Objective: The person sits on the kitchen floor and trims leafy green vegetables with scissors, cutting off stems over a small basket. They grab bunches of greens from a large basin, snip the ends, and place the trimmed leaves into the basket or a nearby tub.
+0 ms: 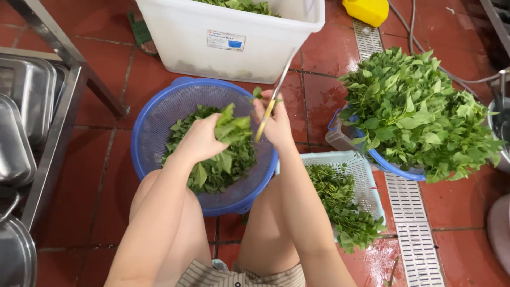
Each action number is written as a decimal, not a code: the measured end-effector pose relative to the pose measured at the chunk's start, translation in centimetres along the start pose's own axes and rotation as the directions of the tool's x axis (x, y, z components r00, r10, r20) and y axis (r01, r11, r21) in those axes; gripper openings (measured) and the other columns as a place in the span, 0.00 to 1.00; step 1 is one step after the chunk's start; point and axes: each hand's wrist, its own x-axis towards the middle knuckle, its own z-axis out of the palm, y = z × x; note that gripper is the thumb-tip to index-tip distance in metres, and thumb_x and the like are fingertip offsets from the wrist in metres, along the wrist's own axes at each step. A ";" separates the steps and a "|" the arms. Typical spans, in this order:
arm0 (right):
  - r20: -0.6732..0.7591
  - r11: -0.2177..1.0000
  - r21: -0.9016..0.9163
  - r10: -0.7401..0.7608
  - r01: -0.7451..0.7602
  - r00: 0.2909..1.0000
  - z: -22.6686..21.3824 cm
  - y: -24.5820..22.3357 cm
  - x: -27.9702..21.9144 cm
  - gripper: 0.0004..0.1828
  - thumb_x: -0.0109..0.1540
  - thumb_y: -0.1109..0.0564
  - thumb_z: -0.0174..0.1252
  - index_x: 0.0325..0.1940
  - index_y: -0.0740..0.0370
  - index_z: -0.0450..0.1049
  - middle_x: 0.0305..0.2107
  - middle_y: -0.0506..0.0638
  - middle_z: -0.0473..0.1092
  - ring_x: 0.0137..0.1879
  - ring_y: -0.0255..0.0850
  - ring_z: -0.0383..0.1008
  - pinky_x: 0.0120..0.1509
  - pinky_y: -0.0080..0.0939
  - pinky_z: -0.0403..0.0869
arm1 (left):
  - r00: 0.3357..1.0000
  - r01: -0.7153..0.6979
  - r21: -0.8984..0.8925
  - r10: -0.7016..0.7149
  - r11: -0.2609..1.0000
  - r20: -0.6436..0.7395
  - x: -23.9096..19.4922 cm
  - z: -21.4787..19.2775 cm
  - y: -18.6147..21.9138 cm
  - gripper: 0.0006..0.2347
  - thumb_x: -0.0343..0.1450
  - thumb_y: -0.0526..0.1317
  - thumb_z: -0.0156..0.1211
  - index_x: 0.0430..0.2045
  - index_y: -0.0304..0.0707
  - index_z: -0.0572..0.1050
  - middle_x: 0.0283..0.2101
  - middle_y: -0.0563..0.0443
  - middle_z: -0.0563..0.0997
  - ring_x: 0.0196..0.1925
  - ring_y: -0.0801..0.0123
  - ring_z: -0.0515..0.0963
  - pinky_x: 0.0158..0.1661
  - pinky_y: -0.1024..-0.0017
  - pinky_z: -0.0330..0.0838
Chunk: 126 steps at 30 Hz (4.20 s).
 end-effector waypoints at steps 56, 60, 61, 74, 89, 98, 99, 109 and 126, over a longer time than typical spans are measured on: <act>0.233 0.954 0.260 -0.210 0.147 0.949 1.6 -1.5 -2.7 0.23 0.61 0.70 0.67 0.51 0.59 0.61 0.41 0.49 0.71 0.51 0.36 0.74 0.57 0.39 0.76 | 0.998 0.034 -0.443 -0.004 0.896 0.069 1.3 2.2 1.3 0.34 0.56 0.38 0.75 0.58 0.35 0.68 0.53 0.44 0.80 0.56 0.60 0.80 0.55 0.67 0.72; 0.222 0.959 0.231 -0.215 0.163 0.951 0.5 -1.6 -2.9 0.25 0.60 0.72 0.66 0.52 0.59 0.61 0.41 0.50 0.73 0.51 0.37 0.75 0.56 0.40 0.77 | 0.980 0.188 -0.326 -0.155 0.927 0.125 1.9 4.4 -0.7 0.25 0.57 0.37 0.75 0.49 0.34 0.78 0.42 0.44 0.86 0.45 0.63 0.85 0.50 0.67 0.76; 0.232 0.958 0.237 -0.219 0.163 0.948 0.3 -1.5 -2.9 0.25 0.60 0.72 0.66 0.52 0.59 0.61 0.41 0.50 0.73 0.51 0.37 0.75 0.56 0.40 0.77 | 0.980 0.191 -0.322 -0.162 0.927 0.116 1.9 4.6 -0.2 0.25 0.57 0.37 0.75 0.49 0.34 0.78 0.42 0.44 0.86 0.45 0.63 0.85 0.50 0.67 0.76; 0.077 0.893 -0.443 -0.052 0.081 0.996 -12.4 -3.2 -8.4 0.41 0.53 0.54 0.77 0.66 0.61 0.65 0.40 0.48 0.70 0.47 0.37 0.70 0.54 0.39 0.73 | 0.997 0.048 -0.587 -0.005 0.808 0.076 3.2 9.0 -0.9 0.17 0.65 0.32 0.64 0.49 0.34 0.77 0.40 0.49 0.85 0.40 0.72 0.81 0.43 0.72 0.76; -0.066 0.855 -0.437 0.279 -0.279 0.958 -22.2 0.5 -23.9 0.50 0.55 0.35 0.68 0.72 0.61 0.59 0.39 0.46 0.64 0.44 0.37 0.64 0.48 0.40 0.69 | 0.747 -0.375 0.054 0.267 0.925 0.609 6.1 21.0 17.3 0.12 0.59 0.38 0.62 0.34 0.33 0.79 0.36 0.33 0.83 0.43 0.43 0.83 0.45 0.53 0.76; -0.347 0.769 -0.063 0.581 -0.636 0.736 -17.1 4.4 -28.7 0.22 0.70 0.43 0.52 0.37 0.66 0.72 0.12 0.43 0.61 0.16 0.34 0.60 0.20 0.37 0.60 | 0.524 -0.329 0.260 -0.054 0.908 0.850 6.8 28.7 15.3 0.16 0.55 0.39 0.72 0.33 0.28 0.83 0.42 0.33 0.84 0.46 0.50 0.85 0.47 0.59 0.79; -0.362 0.756 0.020 0.616 -0.654 0.700 -16.6 4.4 -29.2 0.20 0.69 0.44 0.51 0.35 0.63 0.73 0.10 0.43 0.59 0.14 0.34 0.58 0.18 0.37 0.58 | 0.511 -0.338 0.318 -0.111 0.886 0.852 7.0 29.4 14.6 0.17 0.54 0.39 0.72 0.34 0.29 0.84 0.42 0.35 0.85 0.47 0.51 0.85 0.48 0.59 0.79; -0.406 0.992 0.081 -0.052 0.092 0.912 -18.7 1.9 -19.0 0.25 0.61 0.55 0.65 0.59 0.56 0.63 0.45 0.45 0.67 0.48 0.33 0.69 0.50 0.35 0.72 | 0.713 -0.254 -0.023 0.203 0.967 0.672 7.9 18.9 17.9 0.19 0.56 0.38 0.69 0.39 0.28 0.78 0.40 0.29 0.82 0.46 0.44 0.83 0.46 0.55 0.78; 0.230 0.917 0.399 -0.128 0.026 0.965 2.6 -3.6 0.5 0.26 0.55 0.72 0.68 0.53 0.59 0.68 0.42 0.46 0.67 0.52 0.36 0.70 0.56 0.39 0.74 | 1.000 -0.025 -0.438 0.026 0.898 -0.002 3.2 -1.7 0.9 0.46 0.51 0.41 0.81 0.65 0.37 0.59 0.55 0.37 0.76 0.59 0.54 0.77 0.58 0.63 0.69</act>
